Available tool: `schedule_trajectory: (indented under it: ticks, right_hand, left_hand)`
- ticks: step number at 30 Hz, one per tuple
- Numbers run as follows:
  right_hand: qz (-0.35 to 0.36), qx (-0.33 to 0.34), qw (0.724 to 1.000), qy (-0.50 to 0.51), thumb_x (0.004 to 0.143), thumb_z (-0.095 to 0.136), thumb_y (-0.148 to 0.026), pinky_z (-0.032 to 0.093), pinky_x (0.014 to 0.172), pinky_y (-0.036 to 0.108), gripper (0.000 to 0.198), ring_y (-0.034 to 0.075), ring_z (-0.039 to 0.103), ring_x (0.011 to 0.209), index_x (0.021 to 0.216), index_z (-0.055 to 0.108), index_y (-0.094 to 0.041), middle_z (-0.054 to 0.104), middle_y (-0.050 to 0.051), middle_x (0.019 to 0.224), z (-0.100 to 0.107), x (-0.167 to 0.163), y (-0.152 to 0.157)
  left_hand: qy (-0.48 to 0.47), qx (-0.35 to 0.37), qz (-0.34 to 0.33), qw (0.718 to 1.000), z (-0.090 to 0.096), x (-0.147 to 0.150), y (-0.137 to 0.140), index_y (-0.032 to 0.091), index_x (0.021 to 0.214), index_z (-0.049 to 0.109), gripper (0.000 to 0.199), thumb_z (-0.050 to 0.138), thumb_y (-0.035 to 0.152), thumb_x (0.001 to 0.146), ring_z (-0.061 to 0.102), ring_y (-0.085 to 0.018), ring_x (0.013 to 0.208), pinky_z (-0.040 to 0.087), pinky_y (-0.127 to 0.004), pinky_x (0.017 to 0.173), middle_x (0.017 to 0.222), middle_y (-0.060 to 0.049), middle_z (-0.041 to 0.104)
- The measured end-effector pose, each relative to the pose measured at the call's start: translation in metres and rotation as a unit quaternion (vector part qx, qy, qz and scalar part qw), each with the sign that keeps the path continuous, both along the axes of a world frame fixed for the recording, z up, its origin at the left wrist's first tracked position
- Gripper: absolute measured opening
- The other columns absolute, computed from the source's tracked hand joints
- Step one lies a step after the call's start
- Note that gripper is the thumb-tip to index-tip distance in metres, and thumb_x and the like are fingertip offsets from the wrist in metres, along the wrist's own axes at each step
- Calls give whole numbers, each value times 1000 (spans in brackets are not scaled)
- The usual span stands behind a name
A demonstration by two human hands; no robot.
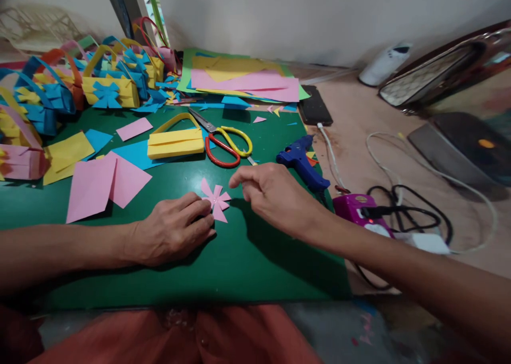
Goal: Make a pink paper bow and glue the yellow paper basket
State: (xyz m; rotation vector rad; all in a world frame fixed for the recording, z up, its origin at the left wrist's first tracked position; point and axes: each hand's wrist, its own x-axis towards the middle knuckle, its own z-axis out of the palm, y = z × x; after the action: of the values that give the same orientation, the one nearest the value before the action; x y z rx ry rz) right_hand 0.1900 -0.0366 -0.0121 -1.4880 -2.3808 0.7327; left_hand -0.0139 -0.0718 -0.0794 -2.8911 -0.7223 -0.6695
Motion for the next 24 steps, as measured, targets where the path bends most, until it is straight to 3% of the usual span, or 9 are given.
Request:
schedule_trajectory:
  ticks: [2,4,8,14,20,24]
  right_hand:
    - [-29,1,999,29,82,43,-15,36,47,23,21,12,51,48,83,64,-17,59,-2,56,-4,6,-2]
    - [-25,49,998,22,85,47,-20,38,50,24,17,12,54,51,88,63,-17,62,-1,61,-10,9,-8]
    - [86,175,981,-23,88,50,-23,43,59,25,17,16,63,68,98,61,-15,70,6,83,-28,13,-27]
    - [231,319,911,-124,92,42,-14,40,60,28,21,17,60,67,92,64,-12,67,6,72,-40,9,-37]
    - [217,385,867,-228,92,37,-11,34,60,30,29,17,54,64,91,65,-12,64,6,68,-35,14,-17]
    - [180,383,869,-256,91,36,-9,33,60,29,29,17,54,64,87,65,-13,64,7,69,-32,20,-5]
  left_hand:
    - [3,-1,0,1000,0,0,0,12,78,64,26,45,25,92,55,-22,73,50,-32,59,82,-10,64]
    - [5,-4,3,1000,0,0,0,12,79,64,25,46,25,92,55,-22,74,50,-33,59,82,-10,64]
    - [-9,-15,10,1000,1,-1,0,13,78,64,25,48,26,91,55,-22,74,49,-32,58,81,-10,64]
    - [-31,-72,-7,997,6,-1,2,13,77,64,24,46,21,91,54,-19,68,49,-31,57,75,-8,64]
    - [-145,-221,-66,962,17,0,-5,10,81,64,23,44,14,92,60,-12,75,51,-22,67,83,-9,67]
    - [-164,-170,-33,971,17,-5,8,11,88,64,17,48,15,91,60,-14,80,50,-23,70,87,-9,67]
